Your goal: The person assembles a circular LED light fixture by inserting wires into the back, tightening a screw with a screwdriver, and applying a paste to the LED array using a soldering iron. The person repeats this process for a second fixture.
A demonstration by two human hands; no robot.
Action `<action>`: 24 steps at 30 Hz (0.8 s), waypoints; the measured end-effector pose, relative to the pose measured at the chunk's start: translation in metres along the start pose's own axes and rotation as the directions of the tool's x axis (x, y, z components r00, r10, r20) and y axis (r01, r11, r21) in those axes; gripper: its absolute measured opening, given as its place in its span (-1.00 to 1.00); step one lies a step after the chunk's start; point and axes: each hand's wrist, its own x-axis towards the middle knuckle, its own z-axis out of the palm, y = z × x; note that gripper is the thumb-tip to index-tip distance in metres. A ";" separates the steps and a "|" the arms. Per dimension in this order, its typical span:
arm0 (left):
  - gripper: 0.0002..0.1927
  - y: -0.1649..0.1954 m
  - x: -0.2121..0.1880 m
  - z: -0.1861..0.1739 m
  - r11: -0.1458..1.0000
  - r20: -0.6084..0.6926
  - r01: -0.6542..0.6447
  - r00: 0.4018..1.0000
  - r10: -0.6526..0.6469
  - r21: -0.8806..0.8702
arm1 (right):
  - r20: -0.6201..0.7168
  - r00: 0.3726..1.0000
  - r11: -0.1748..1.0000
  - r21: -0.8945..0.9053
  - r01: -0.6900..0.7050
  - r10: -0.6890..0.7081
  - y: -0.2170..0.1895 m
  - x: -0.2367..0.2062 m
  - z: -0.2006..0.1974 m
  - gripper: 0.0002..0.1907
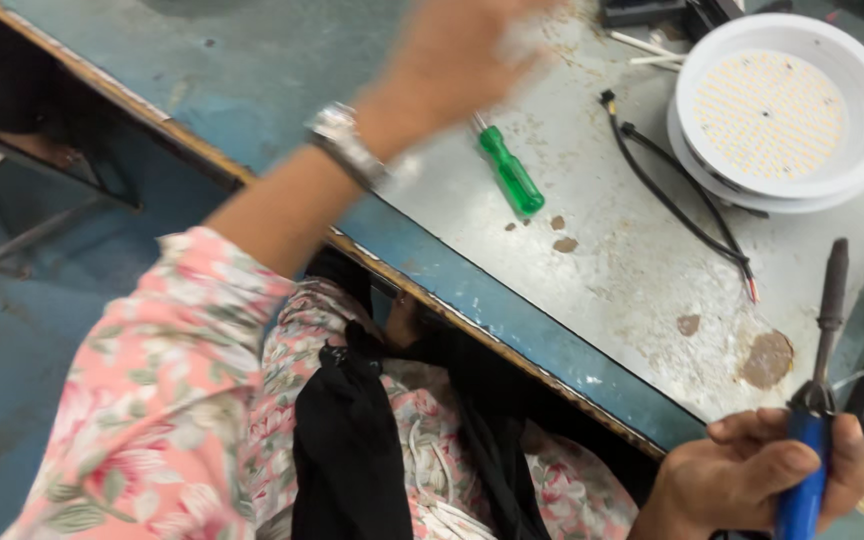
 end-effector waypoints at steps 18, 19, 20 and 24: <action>-0.23 0.223 0.047 0.187 0.981 0.233 -0.144 0.966 0.111 0.128 | -0.392 0.896 0.964 -0.241 0.116 -0.206 -0.002 0.094 -0.193 -0.62; -0.26 0.225 0.048 0.179 0.979 0.252 -0.148 0.961 0.110 0.138 | -0.405 0.890 0.961 -0.252 0.112 -0.210 0.004 0.110 -0.200 -0.65; -0.29 0.229 0.049 0.169 0.977 0.267 -0.150 0.958 0.106 0.151 | -0.368 0.903 0.955 -0.268 0.125 -0.222 0.008 0.120 -0.206 -0.67; -0.35 0.241 0.052 0.130 0.999 0.361 0.008 0.932 -0.022 0.041 | -0.244 0.940 0.940 -0.301 0.159 -0.237 0.028 0.152 -0.206 -0.74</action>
